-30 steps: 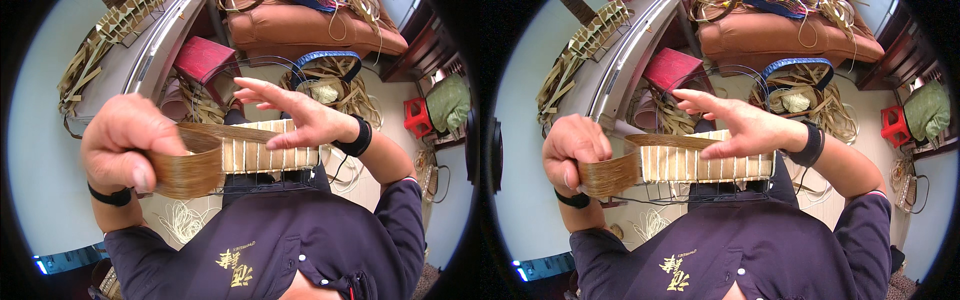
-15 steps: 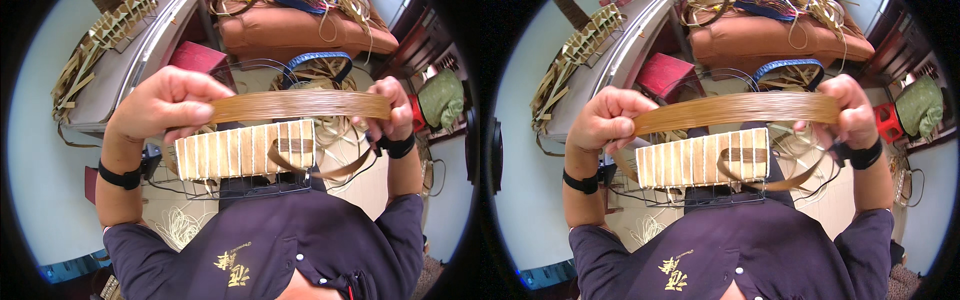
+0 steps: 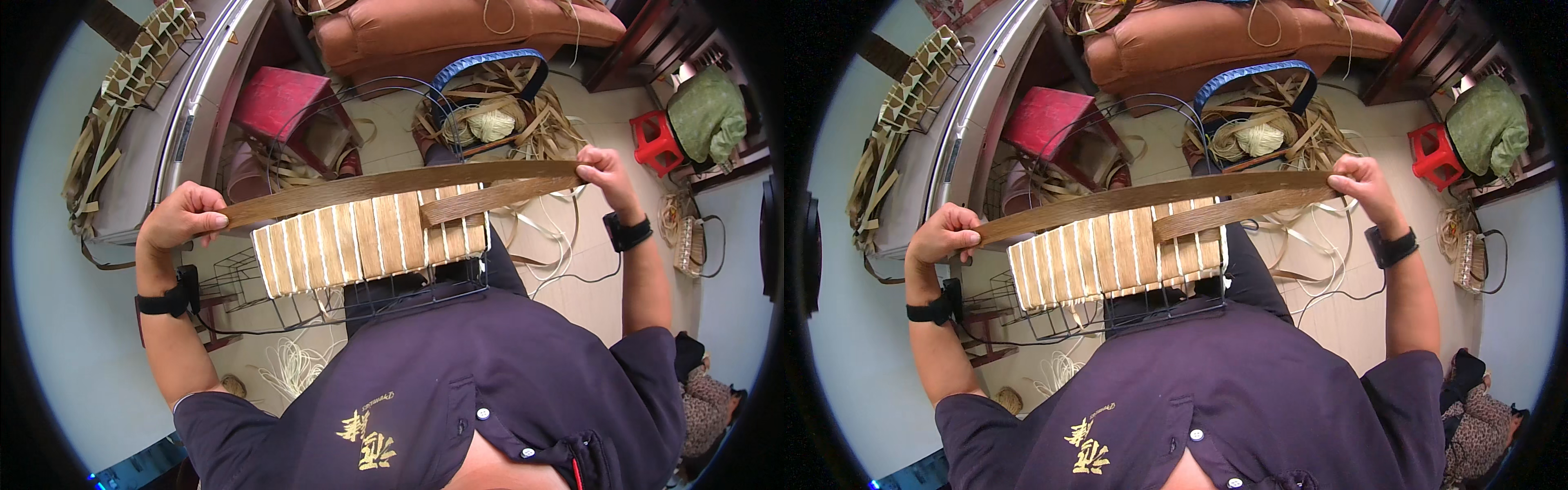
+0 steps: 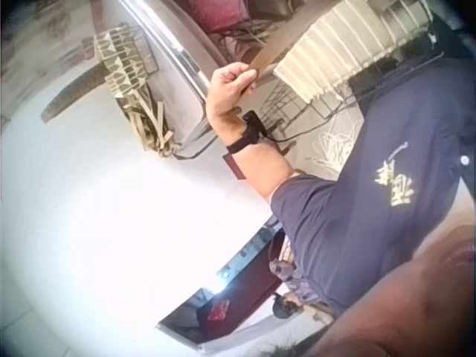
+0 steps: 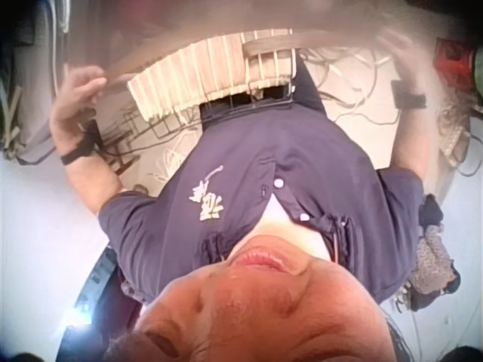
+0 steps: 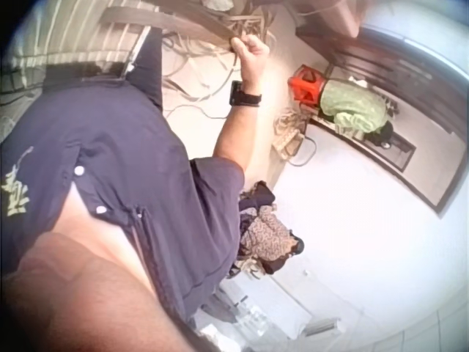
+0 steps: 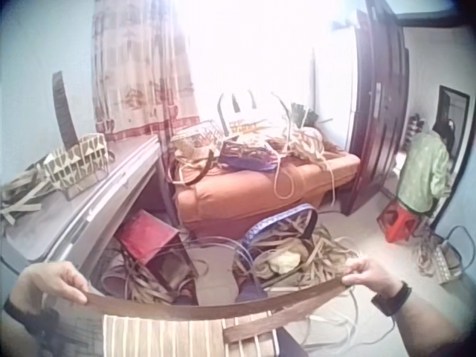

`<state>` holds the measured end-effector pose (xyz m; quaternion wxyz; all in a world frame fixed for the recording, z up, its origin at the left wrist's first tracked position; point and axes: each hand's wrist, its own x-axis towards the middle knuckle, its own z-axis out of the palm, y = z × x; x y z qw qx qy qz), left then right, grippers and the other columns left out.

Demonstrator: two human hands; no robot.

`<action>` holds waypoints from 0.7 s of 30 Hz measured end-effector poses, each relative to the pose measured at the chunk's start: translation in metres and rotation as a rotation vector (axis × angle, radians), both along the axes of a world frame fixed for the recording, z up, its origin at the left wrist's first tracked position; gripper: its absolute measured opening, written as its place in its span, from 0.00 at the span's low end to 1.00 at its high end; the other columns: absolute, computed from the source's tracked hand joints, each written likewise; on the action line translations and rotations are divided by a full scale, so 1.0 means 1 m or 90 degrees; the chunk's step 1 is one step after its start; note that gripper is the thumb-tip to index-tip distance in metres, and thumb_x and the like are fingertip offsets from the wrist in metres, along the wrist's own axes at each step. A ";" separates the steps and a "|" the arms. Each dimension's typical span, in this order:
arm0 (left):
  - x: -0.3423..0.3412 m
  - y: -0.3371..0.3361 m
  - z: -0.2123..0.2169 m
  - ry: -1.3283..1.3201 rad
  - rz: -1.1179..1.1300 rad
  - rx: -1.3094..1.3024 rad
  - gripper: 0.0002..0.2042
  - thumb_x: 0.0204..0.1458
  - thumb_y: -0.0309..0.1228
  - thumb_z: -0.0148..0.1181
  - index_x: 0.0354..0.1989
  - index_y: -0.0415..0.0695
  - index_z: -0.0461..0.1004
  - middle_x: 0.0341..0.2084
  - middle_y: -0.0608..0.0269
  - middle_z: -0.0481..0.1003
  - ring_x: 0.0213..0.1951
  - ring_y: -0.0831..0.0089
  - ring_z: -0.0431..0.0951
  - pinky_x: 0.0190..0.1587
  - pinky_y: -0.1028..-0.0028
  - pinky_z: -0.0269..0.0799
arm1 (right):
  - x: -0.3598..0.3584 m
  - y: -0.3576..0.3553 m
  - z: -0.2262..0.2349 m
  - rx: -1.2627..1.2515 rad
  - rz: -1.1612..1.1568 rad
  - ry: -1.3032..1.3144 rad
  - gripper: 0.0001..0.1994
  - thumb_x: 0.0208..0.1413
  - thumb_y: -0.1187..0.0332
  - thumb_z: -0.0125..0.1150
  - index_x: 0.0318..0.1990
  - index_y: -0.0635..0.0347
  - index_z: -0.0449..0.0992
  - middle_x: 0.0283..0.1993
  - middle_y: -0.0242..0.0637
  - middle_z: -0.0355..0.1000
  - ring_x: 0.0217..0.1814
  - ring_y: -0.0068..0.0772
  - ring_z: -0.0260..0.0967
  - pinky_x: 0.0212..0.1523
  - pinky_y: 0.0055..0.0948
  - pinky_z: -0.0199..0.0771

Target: The person weaves thin wooden slats into a wire frame by hand, inserting and overlapping the slats to create the basket wall.

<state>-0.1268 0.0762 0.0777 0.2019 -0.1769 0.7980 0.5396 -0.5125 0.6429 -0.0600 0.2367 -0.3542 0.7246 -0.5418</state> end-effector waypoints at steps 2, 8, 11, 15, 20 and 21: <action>0.002 -0.010 -0.008 -0.078 0.018 -0.014 0.09 0.59 0.30 0.68 0.30 0.39 0.80 0.19 0.70 0.77 0.20 0.83 0.76 0.25 0.80 0.71 | -0.005 0.000 -0.032 0.035 0.043 -0.090 0.13 0.64 0.64 0.66 0.27 0.56 0.73 0.25 0.21 0.68 0.29 0.13 0.62 0.34 0.20 0.63; 0.029 -0.036 -0.017 -0.139 0.072 -0.041 0.10 0.60 0.32 0.68 0.29 0.39 0.79 0.18 0.70 0.76 0.20 0.82 0.75 0.25 0.80 0.69 | -0.011 -0.013 -0.087 -0.036 0.064 -0.355 0.15 0.70 0.59 0.57 0.32 0.56 0.76 0.33 0.28 0.75 0.36 0.19 0.70 0.44 0.24 0.70; 0.015 -0.010 -0.012 -0.048 0.028 -0.010 0.11 0.60 0.34 0.67 0.30 0.40 0.78 0.18 0.72 0.74 0.20 0.84 0.72 0.24 0.79 0.66 | -0.015 -0.020 -0.082 -0.038 0.137 -0.358 0.12 0.68 0.59 0.59 0.39 0.59 0.78 0.39 0.31 0.78 0.42 0.22 0.72 0.48 0.27 0.71; -0.041 0.035 -0.015 -0.005 -0.157 -0.002 0.10 0.62 0.31 0.66 0.30 0.39 0.78 0.20 0.72 0.75 0.22 0.85 0.72 0.26 0.79 0.68 | -0.061 -0.026 -0.047 0.080 -0.103 0.169 0.20 0.54 0.80 0.54 0.55 0.65 0.78 0.51 0.34 0.78 0.51 0.26 0.73 0.57 0.27 0.73; -0.077 0.105 -0.010 0.071 -0.126 -0.060 0.10 0.61 0.30 0.66 0.31 0.36 0.79 0.20 0.68 0.78 0.22 0.83 0.77 0.25 0.79 0.73 | 0.062 -0.153 0.133 -0.162 -0.039 0.393 0.14 0.64 0.77 0.56 0.54 0.67 0.80 0.52 0.41 0.81 0.55 0.30 0.78 0.59 0.28 0.73; -0.083 0.120 -0.008 0.100 -0.129 -0.044 0.10 0.62 0.31 0.66 0.32 0.36 0.79 0.20 0.68 0.78 0.22 0.83 0.78 0.25 0.80 0.74 | 0.092 -0.175 0.148 -0.141 0.062 0.392 0.14 0.64 0.73 0.60 0.55 0.68 0.80 0.52 0.43 0.81 0.55 0.34 0.78 0.58 0.30 0.74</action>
